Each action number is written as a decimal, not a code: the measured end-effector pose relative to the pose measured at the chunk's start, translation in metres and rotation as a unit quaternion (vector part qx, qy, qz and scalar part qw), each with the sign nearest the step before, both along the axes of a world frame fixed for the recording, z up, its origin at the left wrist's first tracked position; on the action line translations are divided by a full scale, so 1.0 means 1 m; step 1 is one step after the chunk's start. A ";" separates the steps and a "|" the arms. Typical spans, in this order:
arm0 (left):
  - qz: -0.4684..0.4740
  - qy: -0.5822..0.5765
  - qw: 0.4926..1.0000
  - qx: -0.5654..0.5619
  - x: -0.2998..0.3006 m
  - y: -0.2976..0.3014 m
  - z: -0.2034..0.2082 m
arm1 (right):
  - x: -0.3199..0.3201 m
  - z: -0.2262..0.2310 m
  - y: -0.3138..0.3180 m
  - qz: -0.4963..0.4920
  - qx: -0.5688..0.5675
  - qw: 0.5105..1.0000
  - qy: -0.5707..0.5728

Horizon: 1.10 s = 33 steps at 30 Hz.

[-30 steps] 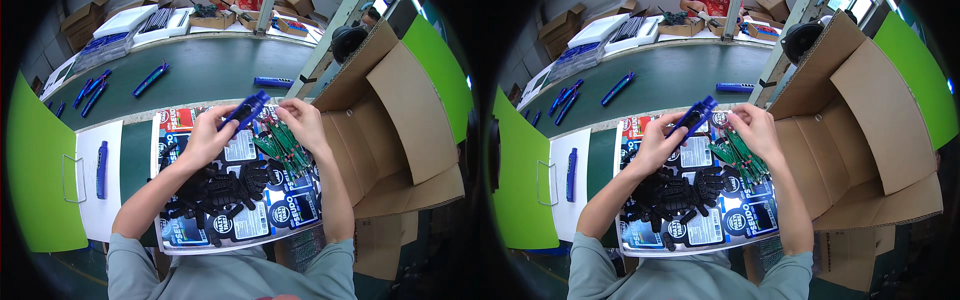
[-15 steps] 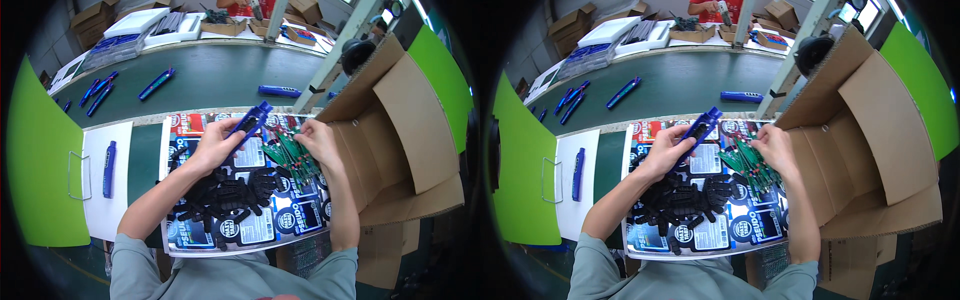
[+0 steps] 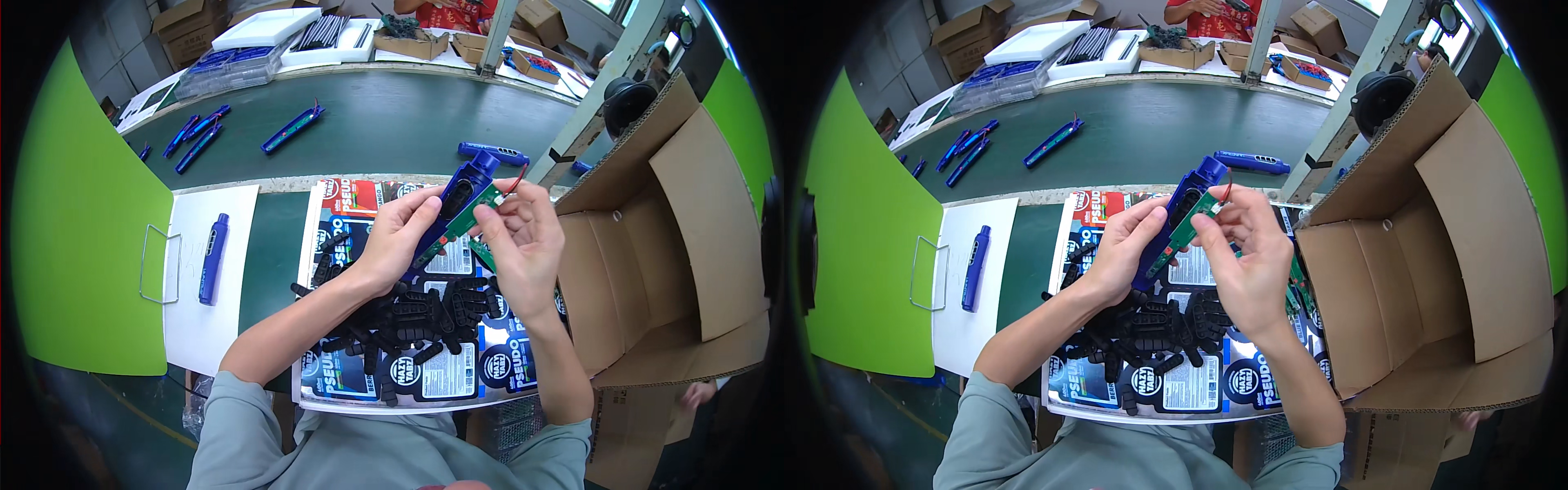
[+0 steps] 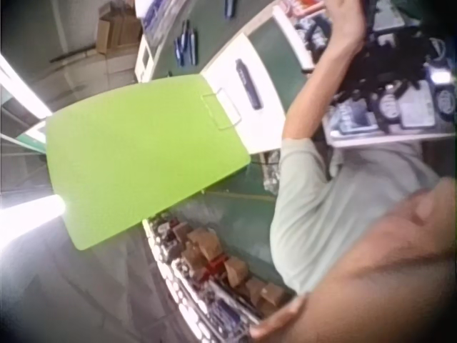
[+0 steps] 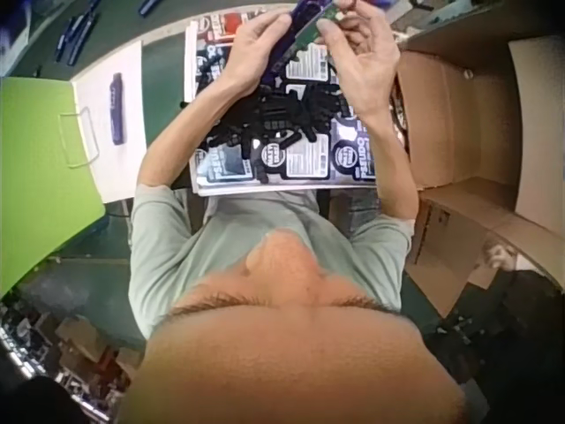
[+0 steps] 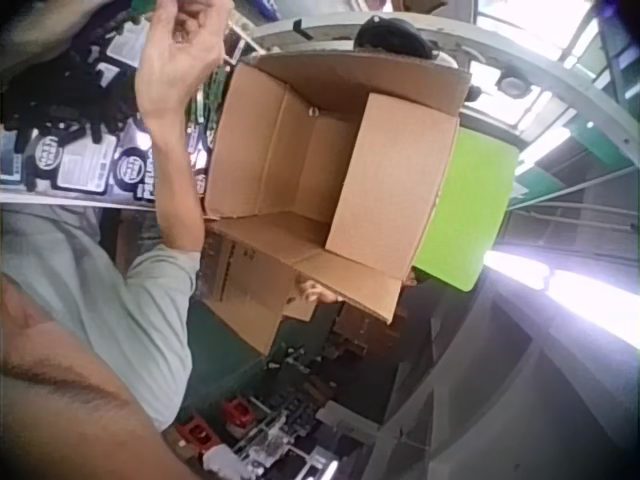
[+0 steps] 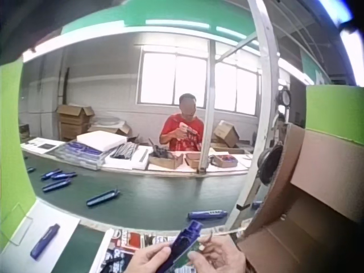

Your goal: The person repeatedly picks up a blue plastic casing and a green circuit board, inserts the board into the casing, and places the assembled unit on the table. The person handles multiple identical units in a repetitive sequence throughout the clip.

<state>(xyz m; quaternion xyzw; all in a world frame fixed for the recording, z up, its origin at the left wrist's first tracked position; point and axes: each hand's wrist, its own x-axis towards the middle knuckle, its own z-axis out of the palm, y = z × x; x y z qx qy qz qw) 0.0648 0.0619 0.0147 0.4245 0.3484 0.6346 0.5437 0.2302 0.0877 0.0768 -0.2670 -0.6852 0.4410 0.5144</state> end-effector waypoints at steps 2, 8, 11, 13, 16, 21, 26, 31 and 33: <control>0.013 -0.013 1.000 -0.009 0.001 -0.004 0.004 | -0.004 -0.007 -0.002 -0.001 0.003 1.000 0.000; 0.016 -0.007 1.000 -0.009 -0.002 -0.007 0.006 | -0.011 -0.013 -0.002 -0.009 0.007 1.000 -0.017; 0.010 -0.012 1.000 -0.015 -0.003 -0.007 0.007 | -0.009 -0.010 -0.002 -0.006 -0.001 0.999 -0.036; 0.018 -0.021 1.000 -0.015 -0.001 -0.006 0.009 | -0.007 -0.007 -0.002 -0.003 -0.005 0.999 -0.031; 0.011 -0.018 1.000 -0.003 0.001 -0.005 0.007 | -0.006 -0.006 -0.001 -0.013 0.005 0.999 -0.044; 0.020 -0.014 1.000 0.013 0.009 -0.004 0.002 | -0.005 -0.007 0.004 -0.147 0.223 0.944 -0.192; 0.018 0.009 1.000 0.022 0.016 -0.004 0.004 | -0.008 -0.019 0.011 -0.207 0.204 0.944 -0.155; 0.044 0.098 0.994 0.029 0.013 0.000 -0.003 | -0.010 -0.024 0.024 -0.116 -0.023 0.992 -0.052; 0.064 0.115 0.990 0.054 0.012 0.006 -0.011 | -0.009 -0.026 0.032 -0.070 -0.060 0.995 -0.042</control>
